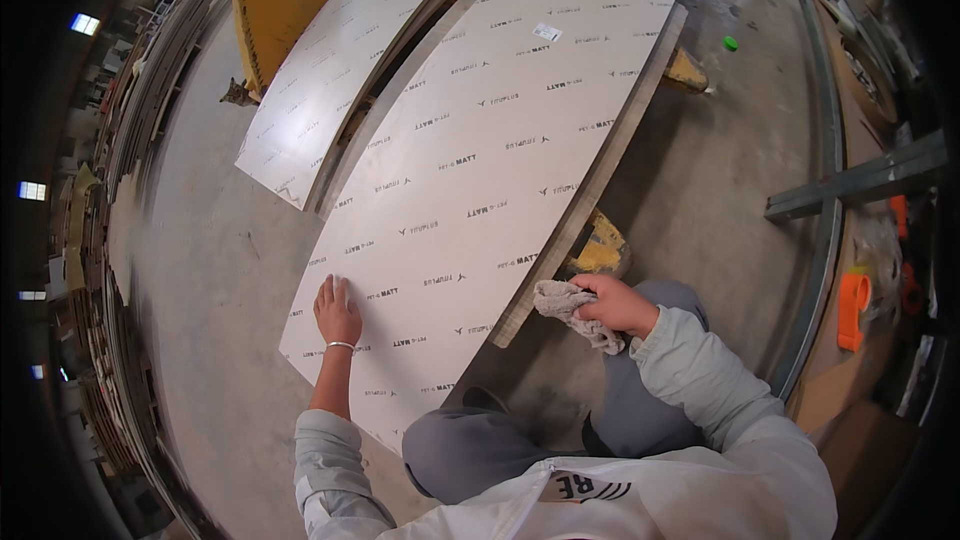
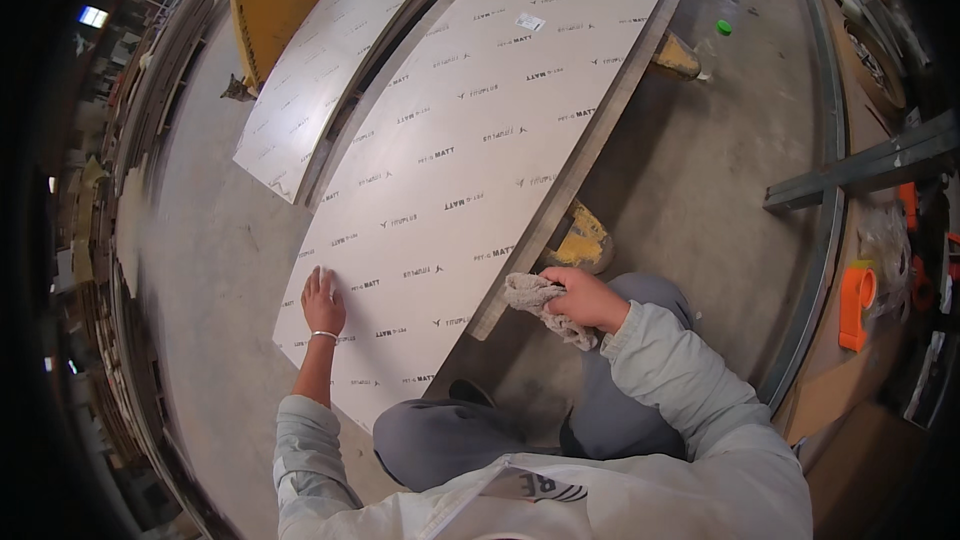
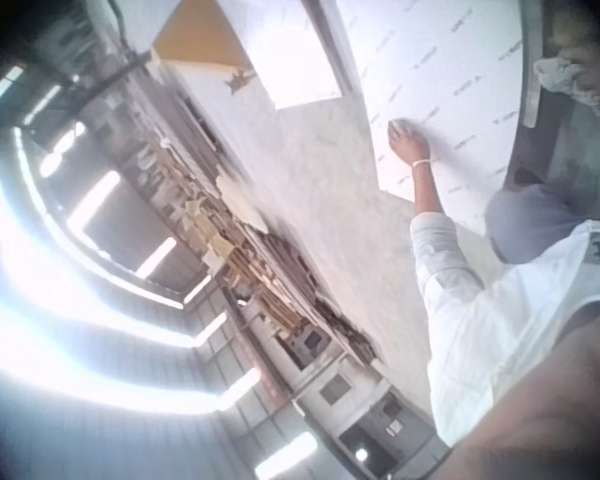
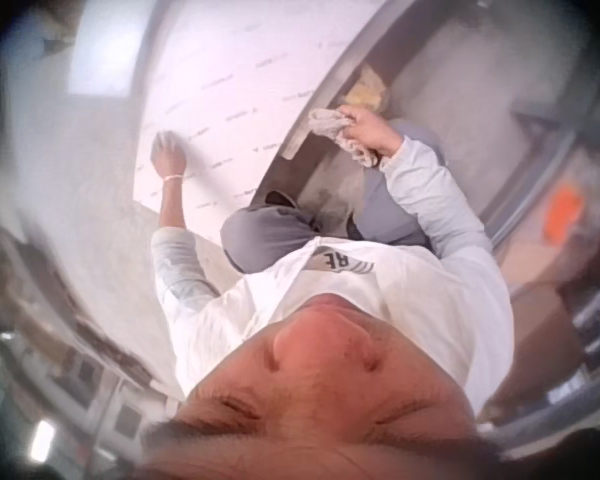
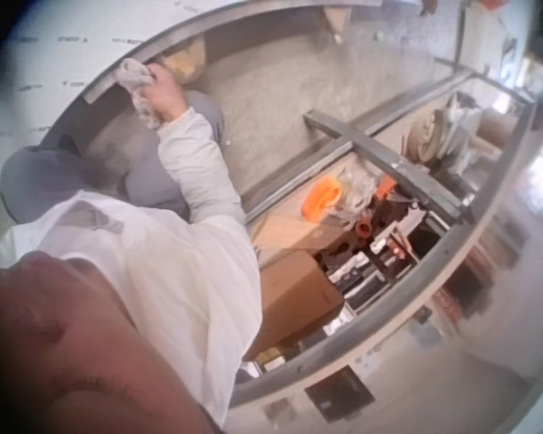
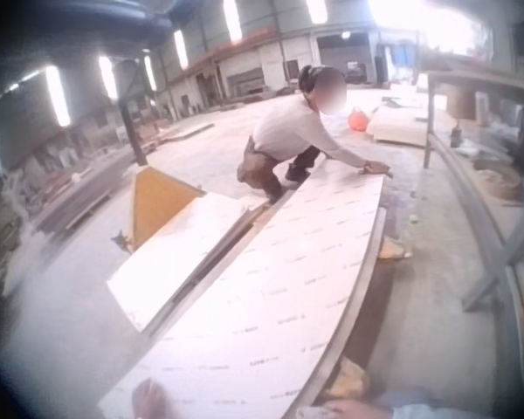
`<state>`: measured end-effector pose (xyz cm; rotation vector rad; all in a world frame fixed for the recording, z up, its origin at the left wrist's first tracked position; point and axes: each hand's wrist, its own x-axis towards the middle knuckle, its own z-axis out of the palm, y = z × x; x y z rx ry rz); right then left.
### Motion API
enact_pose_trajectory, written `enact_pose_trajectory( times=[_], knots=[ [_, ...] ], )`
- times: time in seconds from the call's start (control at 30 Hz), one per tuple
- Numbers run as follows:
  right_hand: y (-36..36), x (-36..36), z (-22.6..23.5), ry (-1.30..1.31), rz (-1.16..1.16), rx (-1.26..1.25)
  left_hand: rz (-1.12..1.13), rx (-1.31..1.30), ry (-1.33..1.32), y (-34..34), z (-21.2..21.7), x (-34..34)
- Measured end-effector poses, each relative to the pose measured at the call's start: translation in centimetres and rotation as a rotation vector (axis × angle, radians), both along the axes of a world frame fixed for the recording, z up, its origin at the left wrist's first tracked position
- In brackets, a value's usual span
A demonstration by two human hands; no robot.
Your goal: The person wipes large white panels with a cloth, occasionally flipping them over and re-wetting the cloth. They work alongside another person in a workshop setting.
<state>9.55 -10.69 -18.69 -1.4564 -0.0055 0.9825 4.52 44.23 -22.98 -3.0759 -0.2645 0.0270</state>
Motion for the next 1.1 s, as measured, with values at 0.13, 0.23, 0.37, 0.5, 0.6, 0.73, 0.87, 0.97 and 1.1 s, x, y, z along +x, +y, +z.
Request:
enact_pose_trajectory(
  times=[0.13,0.23,0.37,0.5,0.6,0.73,0.87,0.97,1.1],
  knots=[
    [2.4,1.2,-0.9,0.083,0.024,0.114,-0.053,-0.142,0.136,-6.3,2.4,-4.4],
    [1.8,1.6,-2.0,0.261,-0.072,0.293,0.007,-0.277,0.276,-11.4,5.0,-6.9],
    [0.6,4.6,-3.9,0.253,-0.395,0.340,0.029,-0.530,0.326,-16.4,13.0,-7.2],
    [-2.9,10.5,-3.3,0.162,-0.763,0.442,0.041,-0.472,0.111,-22.0,23.0,-8.7],
    [-7.0,17.4,-6.3,-0.218,-0.921,0.279,-0.027,-0.325,0.085,-28.0,27.2,-9.5],
    [-12.5,29.9,-9.1,-0.983,-0.770,-0.493,-0.262,-0.408,0.145,-34.3,26.4,-7.9],
    [-13.4,37.2,-9.6,-1.228,-0.420,-0.773,-0.369,-0.573,0.258,-35.6,23.9,-6.8],
    [-10.6,36.0,-10.6,-1.266,-0.267,-0.886,-0.342,-0.510,0.306,-35.0,22.6,-7.1],
    [-1.8,24.6,-10.6,-1.353,-0.045,-0.718,-0.325,-0.445,0.370,-34.3,21.9,-7.0]
  ],
)
